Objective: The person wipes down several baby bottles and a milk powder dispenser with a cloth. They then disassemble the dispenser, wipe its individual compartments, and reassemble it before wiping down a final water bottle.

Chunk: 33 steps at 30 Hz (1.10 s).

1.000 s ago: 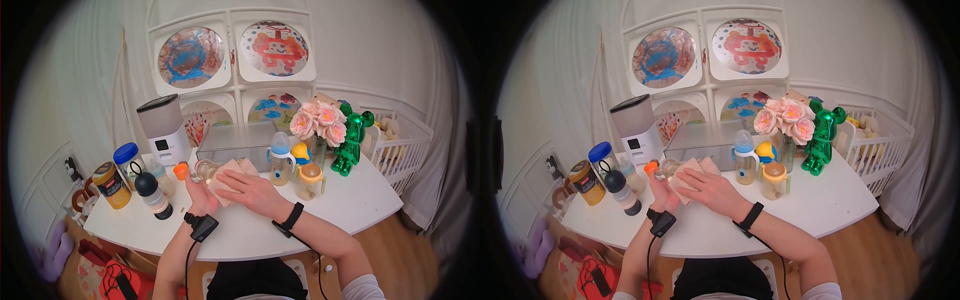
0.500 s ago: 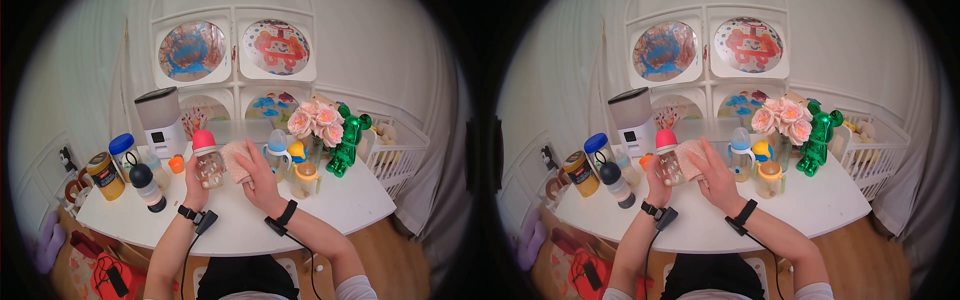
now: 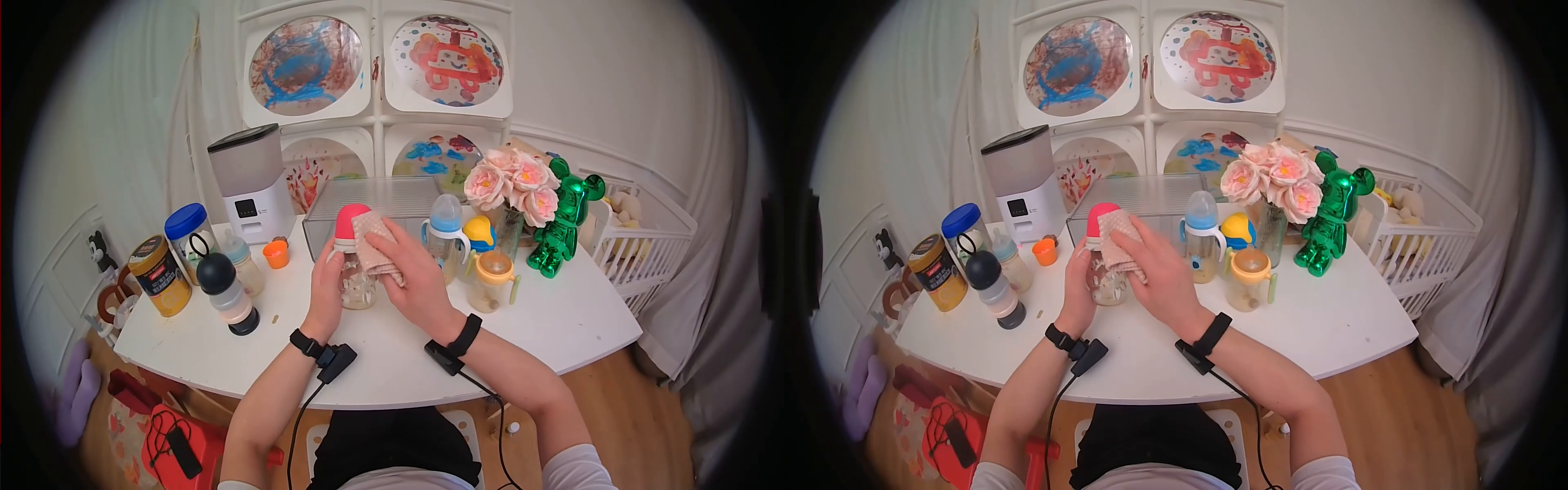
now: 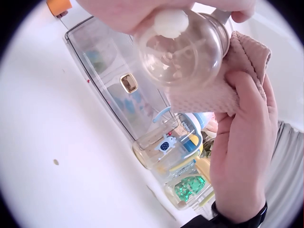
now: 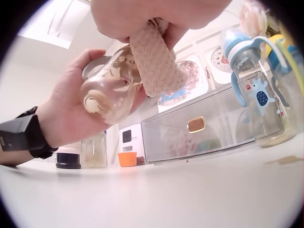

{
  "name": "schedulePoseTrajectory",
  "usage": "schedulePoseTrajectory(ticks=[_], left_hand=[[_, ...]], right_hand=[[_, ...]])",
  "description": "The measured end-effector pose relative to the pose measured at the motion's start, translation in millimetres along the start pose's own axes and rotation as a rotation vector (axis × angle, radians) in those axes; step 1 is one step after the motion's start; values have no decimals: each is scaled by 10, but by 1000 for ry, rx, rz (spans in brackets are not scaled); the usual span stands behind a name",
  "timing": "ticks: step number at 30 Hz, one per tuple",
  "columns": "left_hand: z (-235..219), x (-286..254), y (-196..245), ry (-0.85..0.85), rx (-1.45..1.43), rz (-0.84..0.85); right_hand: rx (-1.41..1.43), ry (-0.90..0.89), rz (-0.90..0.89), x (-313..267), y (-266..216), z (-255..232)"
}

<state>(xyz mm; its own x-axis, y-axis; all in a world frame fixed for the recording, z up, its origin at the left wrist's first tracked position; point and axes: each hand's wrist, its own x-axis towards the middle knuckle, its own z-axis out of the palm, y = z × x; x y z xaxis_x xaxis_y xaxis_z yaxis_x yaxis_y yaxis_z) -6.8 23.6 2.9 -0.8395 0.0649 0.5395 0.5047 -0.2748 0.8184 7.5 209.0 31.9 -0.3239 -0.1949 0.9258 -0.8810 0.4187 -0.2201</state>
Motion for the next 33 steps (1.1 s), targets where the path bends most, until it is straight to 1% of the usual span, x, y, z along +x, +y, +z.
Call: schedulePoseTrajectory(ticks=[2,3,5,6,7,8,9,10,12,14,15,16,17,19,20,21,22,23,25,28,29,30,31,32,33], left_hand=[[-42,39,-37,86,-17,-10],[-75,53,-40,87,-16,-11],[-114,77,-20,189,-9,-90],[-114,90,-74,236,-113,-75],[-109,97,-65,237,-112,-73],[-105,104,-50,283,-192,-98],[-100,105,-32,329,-271,-124],[-84,97,22,338,-302,-152],[-183,116,-59,356,-328,-179],[-140,108,7,370,-353,-208],[-99,85,39,436,-448,-259],[-58,76,86,503,-543,-310],[-77,90,67,500,-542,-309],[-128,119,39,522,-640,-447],[-132,110,44,518,-640,-445],[-132,86,51,421,-611,-419],[-127,77,60,325,-583,-392],[-151,95,38,325,-585,-390],[-220,132,-11,386,-641,-434],[-260,135,16,397,-696,-438],[-241,134,37,395,-696,-437],[-213,123,61,395,-772,-394],[-190,112,89,395,-847,-352],[-184,104,116,393,-847,-349],[-185,95,144,372,-833,-318]], right_hand=[[-85,-81,-34,-35,-46,9],[-84,-81,-34,-61,-53,15],[-115,-195,-43,-107,-59,19],[-113,-196,-46,-125,-74,27],[-131,-231,-88,-138,-94,37],[-150,-266,-130,-147,-111,44],[-148,-266,-131,-156,-126,50],[-161,-291,-118,-164,-140,54],[-175,-315,-105,-165,-137,56],[-174,-326,-126,-176,-115,57],[-175,-325,-125,-167,-121,48],[-191,-314,-163,-144,-133,36],[-206,-302,-202,-125,-138,30],[-232,-288,-222,-117,-122,54],[-257,-279,-242,-111,-112,65],[-258,-278,-243,-100,-107,74],[-298,-276,-281,-88,-102,84],[-338,-273,-319,-77,-99,91],[-331,-283,-325,-63,-118,84],[-315,-287,-329,-62,-153,66],[-307,-280,-329,-65,-165,57],[-309,-279,-330,-85,-189,40],[-257,-347,-221,-118,-221,16],[-205,-413,-113,-139,-235,-5],[-205,-410,-116,-155,-206,-6]])
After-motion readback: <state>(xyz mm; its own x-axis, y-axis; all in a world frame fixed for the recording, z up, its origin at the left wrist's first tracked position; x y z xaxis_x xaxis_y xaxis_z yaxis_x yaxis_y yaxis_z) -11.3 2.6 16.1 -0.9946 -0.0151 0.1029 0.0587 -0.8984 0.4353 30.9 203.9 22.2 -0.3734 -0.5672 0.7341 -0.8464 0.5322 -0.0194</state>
